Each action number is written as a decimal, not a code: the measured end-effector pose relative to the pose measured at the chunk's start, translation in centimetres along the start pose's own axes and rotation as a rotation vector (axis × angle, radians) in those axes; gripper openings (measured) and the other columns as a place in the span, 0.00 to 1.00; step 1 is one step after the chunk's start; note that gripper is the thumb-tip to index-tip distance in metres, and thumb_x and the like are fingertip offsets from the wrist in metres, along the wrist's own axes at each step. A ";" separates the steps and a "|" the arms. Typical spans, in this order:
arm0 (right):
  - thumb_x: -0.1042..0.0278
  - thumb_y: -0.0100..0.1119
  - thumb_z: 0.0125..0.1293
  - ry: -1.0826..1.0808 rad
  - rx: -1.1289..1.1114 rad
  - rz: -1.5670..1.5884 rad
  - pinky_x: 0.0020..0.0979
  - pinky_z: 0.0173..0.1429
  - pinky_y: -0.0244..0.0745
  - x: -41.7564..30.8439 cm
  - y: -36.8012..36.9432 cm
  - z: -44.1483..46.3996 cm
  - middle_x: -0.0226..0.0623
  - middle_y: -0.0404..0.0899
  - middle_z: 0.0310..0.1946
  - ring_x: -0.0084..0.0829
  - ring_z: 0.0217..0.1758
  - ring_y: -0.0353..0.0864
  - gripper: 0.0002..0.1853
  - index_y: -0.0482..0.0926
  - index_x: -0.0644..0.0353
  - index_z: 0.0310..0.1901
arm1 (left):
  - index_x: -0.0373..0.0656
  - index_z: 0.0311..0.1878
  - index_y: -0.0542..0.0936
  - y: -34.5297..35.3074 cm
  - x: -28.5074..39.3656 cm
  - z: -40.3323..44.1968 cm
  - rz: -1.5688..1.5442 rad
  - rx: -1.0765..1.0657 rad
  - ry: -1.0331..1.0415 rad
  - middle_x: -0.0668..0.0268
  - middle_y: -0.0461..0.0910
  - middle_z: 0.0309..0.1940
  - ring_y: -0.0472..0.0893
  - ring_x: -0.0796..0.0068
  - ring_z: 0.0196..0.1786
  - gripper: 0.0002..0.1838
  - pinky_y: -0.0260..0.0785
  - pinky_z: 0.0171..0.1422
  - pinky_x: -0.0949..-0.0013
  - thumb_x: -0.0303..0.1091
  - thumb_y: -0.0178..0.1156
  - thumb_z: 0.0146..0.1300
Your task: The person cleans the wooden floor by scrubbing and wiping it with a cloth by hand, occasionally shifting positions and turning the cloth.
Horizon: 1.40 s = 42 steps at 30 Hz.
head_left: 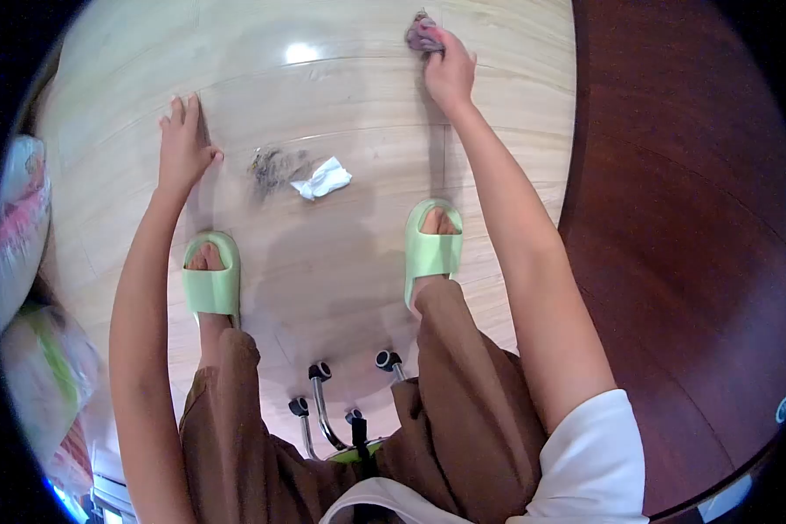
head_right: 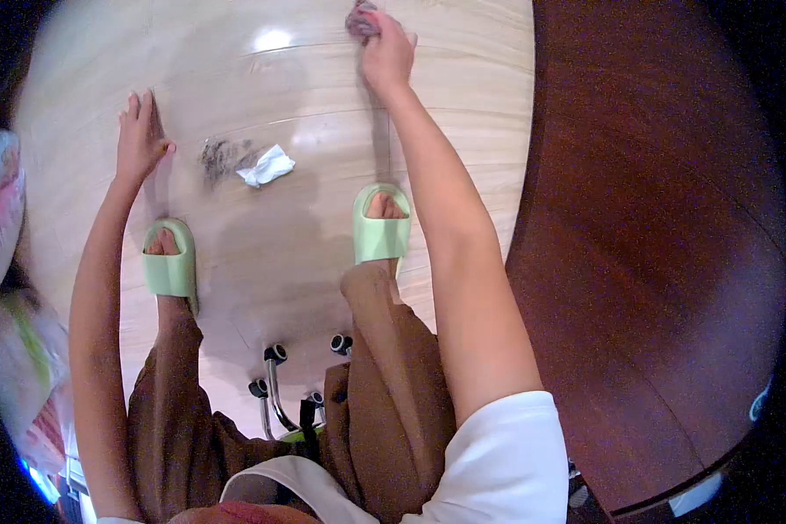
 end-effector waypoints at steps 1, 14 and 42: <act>0.84 0.47 0.57 0.021 0.011 0.024 0.43 0.63 0.71 -0.3 0.0 -0.6 0.41 0.84 0.48 0.45 0.55 0.80 0.22 0.83 0.53 0.49 | 0.43 0.74 0.60 0.2 0.0 -0.1 -0.007 0.014 0.017 0.38 0.58 0.71 0.62 0.34 0.71 0.55 0.53 0.76 0.41 0.28 0.78 0.39; 0.88 0.41 0.48 -0.105 -0.366 0.261 0.40 0.61 0.69 -10.4 4.1 -17.3 0.38 0.84 0.50 0.39 0.53 0.81 0.32 0.81 0.53 0.53 | 0.40 0.51 0.75 -2.9 4.5 -6.8 -0.294 -0.054 0.053 0.52 0.81 0.36 0.81 0.48 0.39 0.09 0.73 0.46 0.57 0.29 0.54 0.71; 0.77 0.54 0.56 0.564 0.390 -0.143 0.41 0.63 0.73 11.0 -2.6 -9.1 0.44 0.84 0.47 0.47 0.54 0.81 0.21 0.82 0.54 0.53 | 0.36 0.51 0.76 -5.0 -6.0 -16.7 -0.582 0.027 -0.029 0.58 0.77 0.46 0.78 0.63 0.53 0.21 0.69 0.60 0.64 0.12 0.46 0.55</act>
Point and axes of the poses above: each hand's wrist, its own z-axis towards the middle knuckle, its own y-axis out of the palm, x = y × z, the point moved 8 cm from there along z, towards the middle knuckle
